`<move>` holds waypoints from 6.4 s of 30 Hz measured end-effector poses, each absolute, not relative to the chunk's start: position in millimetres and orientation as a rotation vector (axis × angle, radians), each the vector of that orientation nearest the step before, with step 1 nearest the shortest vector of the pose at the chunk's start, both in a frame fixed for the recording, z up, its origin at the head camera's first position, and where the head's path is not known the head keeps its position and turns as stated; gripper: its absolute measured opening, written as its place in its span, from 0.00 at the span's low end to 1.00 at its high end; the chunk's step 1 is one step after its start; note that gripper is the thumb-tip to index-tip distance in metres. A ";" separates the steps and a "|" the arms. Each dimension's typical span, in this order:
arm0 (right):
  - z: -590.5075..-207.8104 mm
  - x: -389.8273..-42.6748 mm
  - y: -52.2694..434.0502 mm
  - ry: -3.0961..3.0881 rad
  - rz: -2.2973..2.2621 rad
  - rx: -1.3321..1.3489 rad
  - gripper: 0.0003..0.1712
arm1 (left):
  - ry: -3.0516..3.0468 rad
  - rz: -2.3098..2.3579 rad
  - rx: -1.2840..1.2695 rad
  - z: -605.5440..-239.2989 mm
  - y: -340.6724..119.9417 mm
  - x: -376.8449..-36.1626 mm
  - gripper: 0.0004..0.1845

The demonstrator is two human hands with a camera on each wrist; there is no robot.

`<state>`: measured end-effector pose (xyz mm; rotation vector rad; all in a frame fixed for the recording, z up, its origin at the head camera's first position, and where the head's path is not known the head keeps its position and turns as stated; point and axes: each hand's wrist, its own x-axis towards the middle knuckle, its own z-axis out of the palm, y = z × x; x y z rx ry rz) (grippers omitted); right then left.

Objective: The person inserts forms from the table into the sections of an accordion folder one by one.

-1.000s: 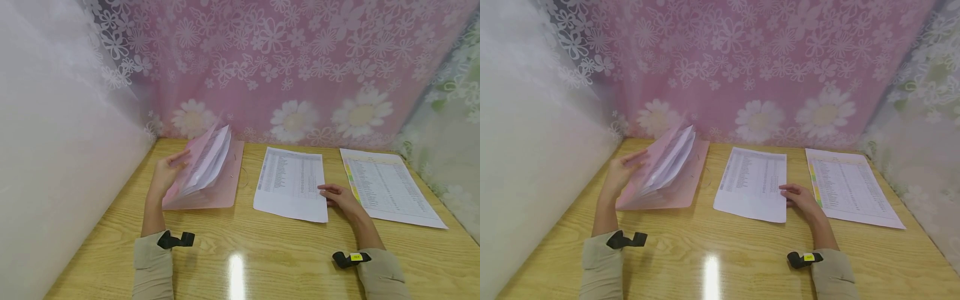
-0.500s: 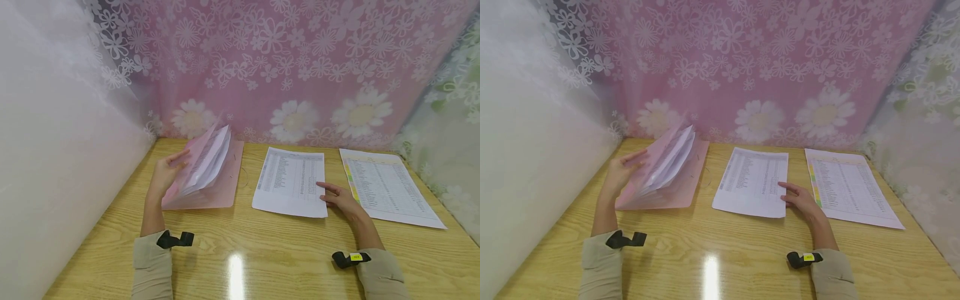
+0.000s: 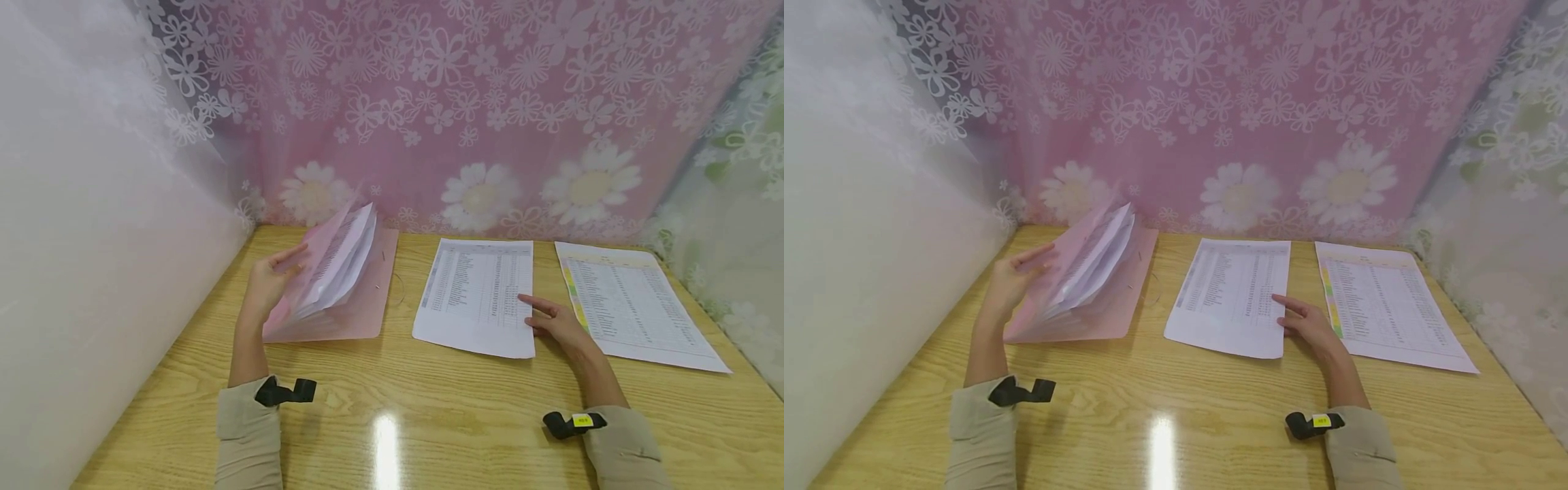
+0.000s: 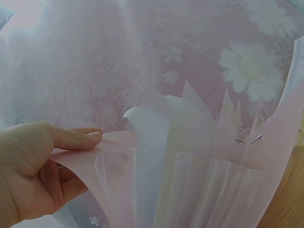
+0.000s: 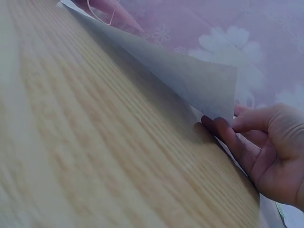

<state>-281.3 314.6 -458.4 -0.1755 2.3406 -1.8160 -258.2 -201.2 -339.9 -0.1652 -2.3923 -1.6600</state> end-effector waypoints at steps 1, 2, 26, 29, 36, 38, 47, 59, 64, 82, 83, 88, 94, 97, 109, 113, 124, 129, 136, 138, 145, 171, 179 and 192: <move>-458.0 -281.5 314.6 2.343 -1.816 -0.169 0.34 | -2.394 -1.656 -0.168 -339.9 -201.3 -258.4 0.19; -457.5 -282.0 314.4 2.344 -1.817 -0.162 0.33 | -2.395 -1.654 -0.169 -340.0 -201.4 -258.4 0.19; -404.4 -267.1 293.4 2.277 -1.976 -0.085 0.31 | -2.400 -1.660 -0.174 -339.3 -202.0 -258.5 0.19; -398.2 -264.6 289.7 2.286 -1.972 -0.103 0.31 | -2.399 -1.665 -0.176 -339.5 -202.1 -258.0 0.19; -385.4 -258.7 273.4 2.261 -2.060 -0.130 0.30 | -2.406 -1.673 -0.174 -340.1 -202.6 -257.8 0.20; -382.8 -257.6 267.4 2.226 -2.110 -0.121 0.31 | -2.410 -1.669 -0.170 -340.2 -202.8 -258.1 0.20; -375.8 -250.9 239.3 2.190 -2.224 -0.145 0.30 | -2.407 -1.655 -0.169 -340.8 -202.8 -258.7 0.19; -377.2 -244.5 198.1 2.267 -2.209 -0.116 0.27 | -2.392 -1.663 -0.180 -340.5 -204.0 -258.4 0.19; -379.6 -243.1 190.4 2.274 -2.187 -0.116 0.27 | -2.401 -1.657 -0.169 -339.9 -203.5 -258.4 0.19; -372.5 -258.2 173.4 2.309 -1.969 -0.201 0.26 | -2.390 -1.640 -0.181 -341.8 -201.5 -258.6 0.19; -371.7 -259.9 172.9 2.298 -1.962 -0.204 0.27 | -2.392 -1.639 -0.181 -341.6 -201.5 -258.6 0.19; -368.6 -268.2 170.9 2.245 -1.948 -0.207 0.27 | -2.396 -1.653 -0.185 -340.6 -202.4 -257.9 0.19; -364.9 -275.5 169.4 2.222 -1.907 -0.206 0.27 | -2.393 -1.654 -0.186 -340.7 -203.7 -258.5 0.19; -363.1 -279.1 168.6 2.221 -1.878 -0.210 0.27 | -2.380 -1.651 -0.195 -340.9 -203.8 -258.6 0.19; -362.2 -298.6 164.0 2.196 -1.809 -0.215 0.26 | -2.372 -1.659 -0.201 -341.2 -203.7 -258.8 0.19; -362.6 -305.3 161.2 2.203 -1.779 -0.202 0.27 | -2.376 -1.688 -0.207 -335.5 -202.0 -254.9 0.19; -354.0 -311.2 146.7 2.212 -1.698 -0.223 0.26 | -2.383 -1.698 -0.203 -319.7 -194.4 -242.4 0.19; -371.4 -326.5 145.1 2.194 -1.749 -0.199 0.25 | -2.374 -1.695 -0.211 -327.0 -197.8 -249.6 0.19; -372.3 -332.9 134.9 2.211 -1.740 -0.161 0.25 | -2.366 -1.657 -0.223 -338.4 -203.4 -260.3 0.19; -371.9 -334.5 131.9 2.206 -1.744 -0.152 0.25 | -2.368 -1.648 -0.224 -337.6 -203.6 -259.9 0.19; -368.2 -335.1 120.0 2.179 -1.771 -0.166 0.25 | -2.363 -1.650 -0.220 -335.9 -203.7 -258.0 0.19; -373.8 -330.8 77.5 2.089 -1.817 -0.237 0.25 | -2.371 -1.689 -0.207 -337.4 -207.1 -258.4 0.19; -374.9 -329.1 66.0 2.073 -1.803 -0.284 0.26 | -2.362 -1.687 -0.211 -337.0 -206.8 -258.1 0.19; -378.8 -324.6 41.6 2.049 -1.838 -0.287 0.26 | -2.360 -1.693 -0.208 -336.0 -206.7 -257.2 0.19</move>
